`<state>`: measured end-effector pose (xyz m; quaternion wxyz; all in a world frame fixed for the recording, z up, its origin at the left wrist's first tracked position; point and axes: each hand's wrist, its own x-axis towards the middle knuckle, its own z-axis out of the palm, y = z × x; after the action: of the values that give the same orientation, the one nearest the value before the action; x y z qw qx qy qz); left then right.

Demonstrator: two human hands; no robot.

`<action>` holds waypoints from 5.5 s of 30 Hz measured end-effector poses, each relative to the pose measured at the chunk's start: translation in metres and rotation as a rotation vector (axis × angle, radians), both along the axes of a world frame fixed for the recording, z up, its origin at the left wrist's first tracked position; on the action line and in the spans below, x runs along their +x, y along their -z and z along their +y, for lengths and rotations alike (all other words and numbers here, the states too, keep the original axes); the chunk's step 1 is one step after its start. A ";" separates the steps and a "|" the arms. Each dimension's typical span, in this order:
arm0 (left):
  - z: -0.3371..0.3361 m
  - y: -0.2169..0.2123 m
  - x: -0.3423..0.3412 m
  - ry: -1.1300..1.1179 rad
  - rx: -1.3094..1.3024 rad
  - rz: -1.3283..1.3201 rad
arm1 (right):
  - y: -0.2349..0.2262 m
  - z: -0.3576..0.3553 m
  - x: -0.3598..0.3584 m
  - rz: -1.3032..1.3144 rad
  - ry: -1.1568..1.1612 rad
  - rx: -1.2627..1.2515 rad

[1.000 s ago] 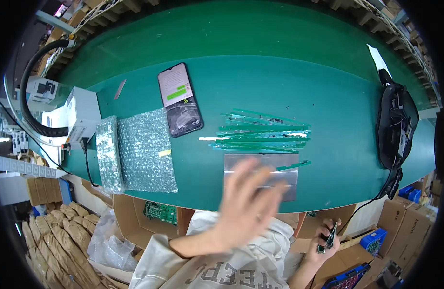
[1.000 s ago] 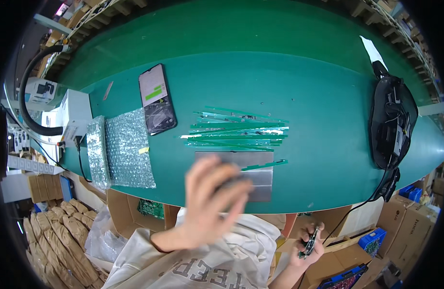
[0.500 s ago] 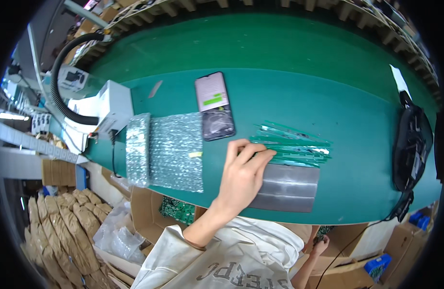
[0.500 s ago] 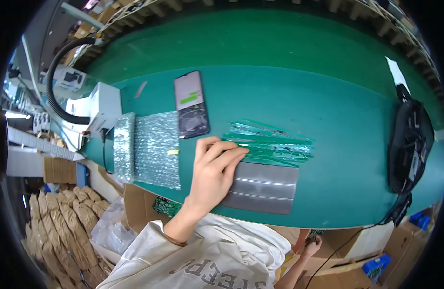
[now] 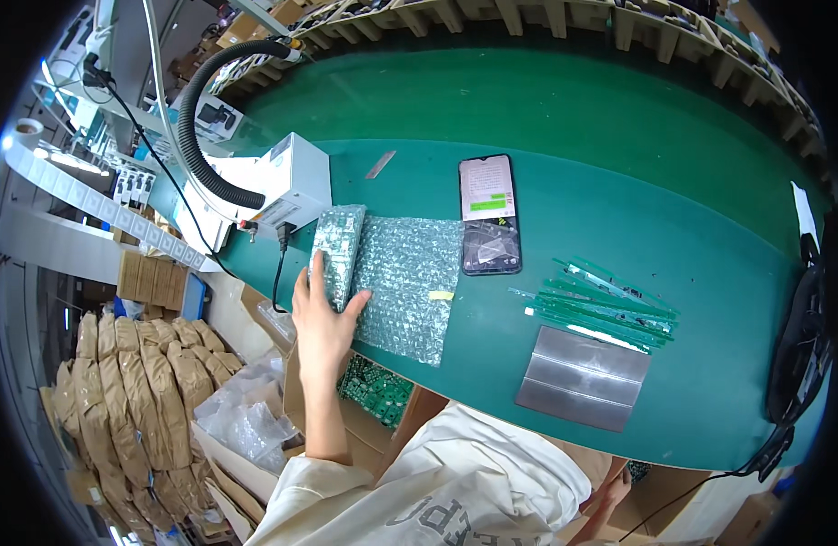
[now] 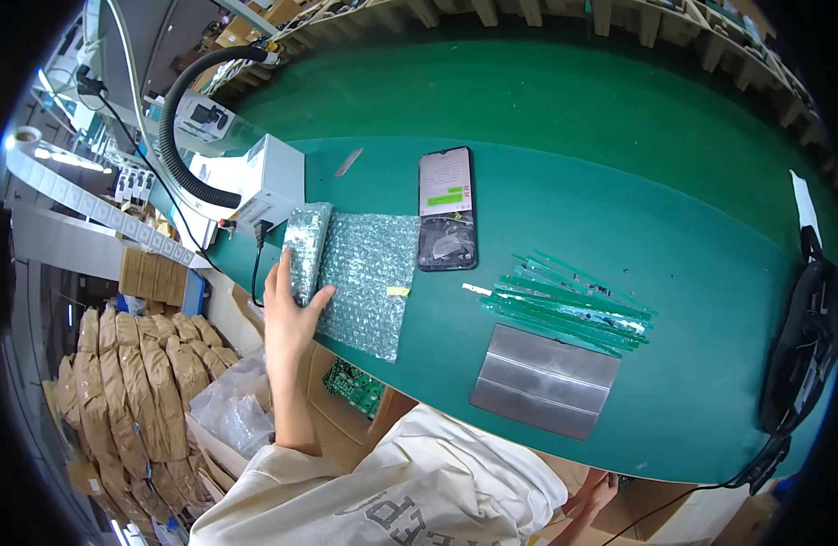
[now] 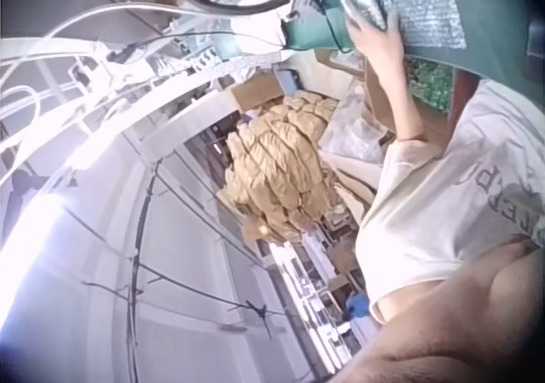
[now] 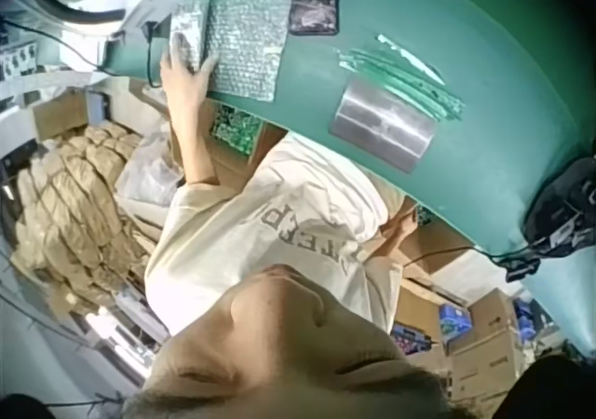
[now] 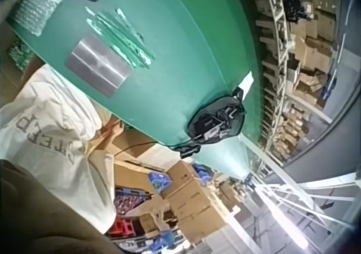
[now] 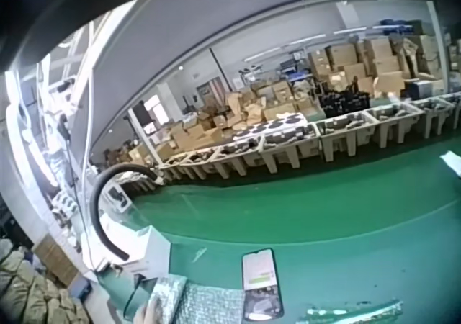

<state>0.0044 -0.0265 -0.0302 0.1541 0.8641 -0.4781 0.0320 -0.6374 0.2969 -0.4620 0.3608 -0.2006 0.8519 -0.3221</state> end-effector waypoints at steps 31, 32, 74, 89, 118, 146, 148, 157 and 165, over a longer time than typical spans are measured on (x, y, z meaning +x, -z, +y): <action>0.016 -0.020 0.087 -0.007 -0.162 1.103 | -0.408 -0.372 0.560 -0.518 -1.045 -0.446; 0.018 -0.019 0.087 0.004 -0.158 1.107 | -0.408 -0.371 0.566 -0.485 -1.002 -0.458; -0.015 -0.010 -0.163 0.903 -0.307 0.938 | -0.485 -0.344 0.202 0.530 -1.058 -0.651; -0.024 -0.005 -0.170 0.984 -0.301 0.760 | -0.470 -0.347 0.221 0.587 -1.318 -0.760; -0.029 -0.013 -0.179 0.809 -0.155 0.826 | -0.456 -0.368 0.217 0.651 -1.343 -0.765; -0.043 0.007 -0.199 0.786 -0.218 0.537 | -0.423 -0.339 0.184 0.400 -0.827 -0.637; -0.040 0.006 -0.192 0.846 -0.169 0.526 | -0.426 -0.341 0.184 0.363 -0.832 -0.601; -0.042 0.002 -0.192 0.906 -0.131 0.511 | -0.424 -0.337 0.191 0.187 -0.687 -0.584; -0.050 -0.003 -0.207 0.800 -0.218 0.780 | -0.431 -0.330 0.181 -0.623 -0.296 -0.505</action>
<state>-0.2030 -0.0769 -0.0269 0.4076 0.5428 -0.6697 -0.3012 -0.4567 -0.0330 -0.0307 0.5827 -0.2961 0.5588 -0.5104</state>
